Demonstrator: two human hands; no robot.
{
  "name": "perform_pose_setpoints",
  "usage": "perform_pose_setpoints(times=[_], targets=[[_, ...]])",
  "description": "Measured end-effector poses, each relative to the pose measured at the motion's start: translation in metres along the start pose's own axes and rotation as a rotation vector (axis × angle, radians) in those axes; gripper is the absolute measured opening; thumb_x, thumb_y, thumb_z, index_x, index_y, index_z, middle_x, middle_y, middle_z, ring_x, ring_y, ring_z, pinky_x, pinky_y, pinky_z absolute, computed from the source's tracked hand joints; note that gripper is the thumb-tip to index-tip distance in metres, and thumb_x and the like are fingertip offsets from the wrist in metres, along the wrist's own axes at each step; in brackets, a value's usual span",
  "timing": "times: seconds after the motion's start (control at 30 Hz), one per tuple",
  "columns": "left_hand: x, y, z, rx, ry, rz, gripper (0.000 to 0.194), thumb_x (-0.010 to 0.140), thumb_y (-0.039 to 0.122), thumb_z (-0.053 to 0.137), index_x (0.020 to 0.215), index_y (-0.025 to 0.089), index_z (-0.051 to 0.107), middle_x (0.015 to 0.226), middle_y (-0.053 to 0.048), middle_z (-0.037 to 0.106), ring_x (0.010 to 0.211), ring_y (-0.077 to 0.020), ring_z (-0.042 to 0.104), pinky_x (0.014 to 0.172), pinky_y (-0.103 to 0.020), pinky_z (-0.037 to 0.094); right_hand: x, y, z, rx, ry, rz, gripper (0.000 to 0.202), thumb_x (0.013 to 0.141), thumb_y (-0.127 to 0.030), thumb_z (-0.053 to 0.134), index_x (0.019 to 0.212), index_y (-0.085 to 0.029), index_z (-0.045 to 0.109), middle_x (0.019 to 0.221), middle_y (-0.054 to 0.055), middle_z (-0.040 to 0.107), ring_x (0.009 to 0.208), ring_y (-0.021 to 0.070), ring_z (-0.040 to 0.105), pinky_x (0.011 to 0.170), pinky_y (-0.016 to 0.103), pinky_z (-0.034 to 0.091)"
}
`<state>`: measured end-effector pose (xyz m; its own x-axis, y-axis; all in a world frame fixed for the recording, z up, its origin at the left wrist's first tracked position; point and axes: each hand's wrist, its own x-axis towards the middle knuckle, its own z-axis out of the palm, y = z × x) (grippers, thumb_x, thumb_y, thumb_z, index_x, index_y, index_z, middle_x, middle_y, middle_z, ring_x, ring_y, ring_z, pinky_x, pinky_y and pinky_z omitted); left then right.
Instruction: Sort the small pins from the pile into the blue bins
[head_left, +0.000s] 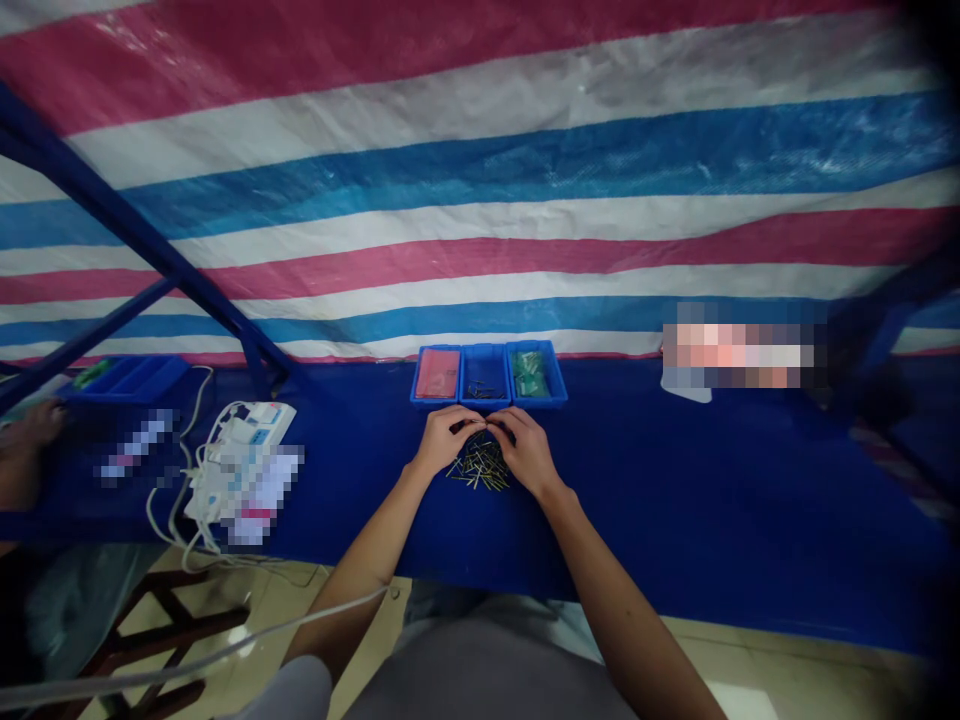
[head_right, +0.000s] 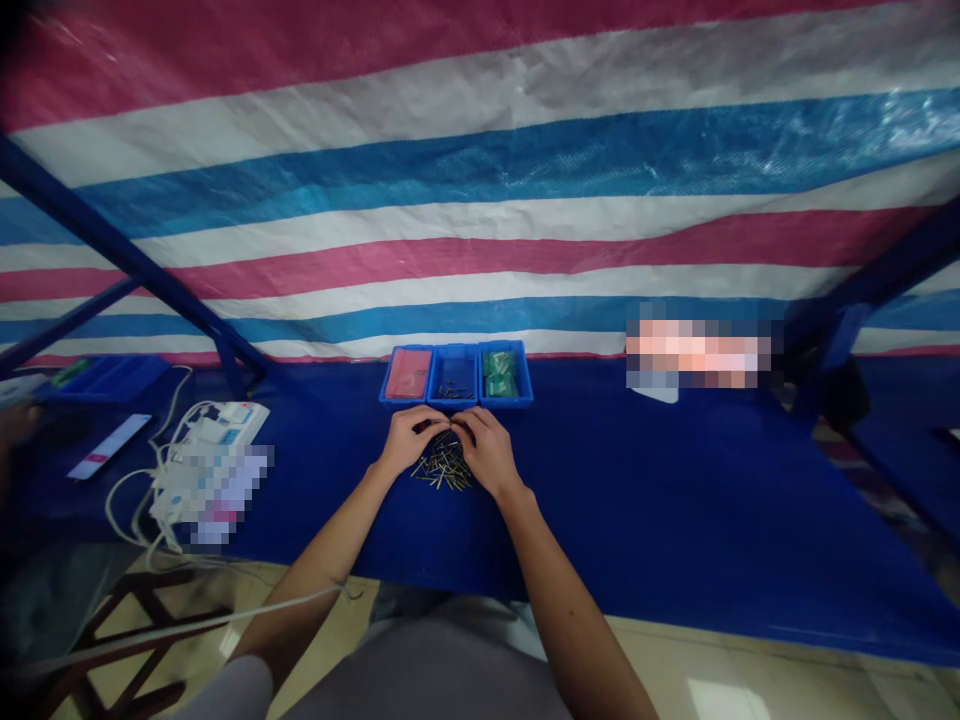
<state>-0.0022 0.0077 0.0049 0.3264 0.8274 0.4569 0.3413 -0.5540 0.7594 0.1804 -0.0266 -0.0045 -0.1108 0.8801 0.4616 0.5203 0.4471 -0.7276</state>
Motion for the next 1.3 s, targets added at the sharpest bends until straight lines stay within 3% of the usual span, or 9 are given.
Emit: perform_pose_setpoints(times=[0.23,0.9,1.3], targets=[[-0.0002,0.0007,-0.0006,0.009,-0.026,-0.011,0.022,0.090,0.036,0.067,0.089,0.017,0.077,0.085,-0.007,0.074,0.073,-0.0163,0.066,0.065,-0.027,0.049,-0.0006,0.0055,0.0031,-0.001,0.055,-0.060,0.017,0.097,-0.025,0.055,0.097,-0.023,0.071,0.097,0.006,0.068,0.092,0.0210,0.063,0.086,0.035,0.050],[0.0005,0.0054,-0.0017,0.085,-0.129,-0.024,0.021,0.092,0.033,0.064,0.090,0.015,0.074,0.076,-0.004,0.069,0.065,-0.0126,0.058,0.063,-0.024,0.043,-0.0014,0.0024,0.0016,0.016,0.082,-0.012,0.015,0.093,-0.019,0.056,0.082,-0.021,0.066,0.089,0.005,0.063,0.085,0.0186,0.061,0.077,0.030,0.048],[-0.0006,0.0018,-0.0015,0.069,-0.132,-0.013,0.026,0.095,0.035,0.058,0.089,0.015,0.073,0.080,-0.006,0.071,0.063,-0.0127,0.057,0.061,-0.025,0.043,-0.0013,0.0069,0.0030,0.032,0.034,-0.036,0.016,0.096,-0.027,0.057,0.099,-0.024,0.073,0.096,0.005,0.069,0.091,0.0201,0.064,0.085,0.033,0.050]])
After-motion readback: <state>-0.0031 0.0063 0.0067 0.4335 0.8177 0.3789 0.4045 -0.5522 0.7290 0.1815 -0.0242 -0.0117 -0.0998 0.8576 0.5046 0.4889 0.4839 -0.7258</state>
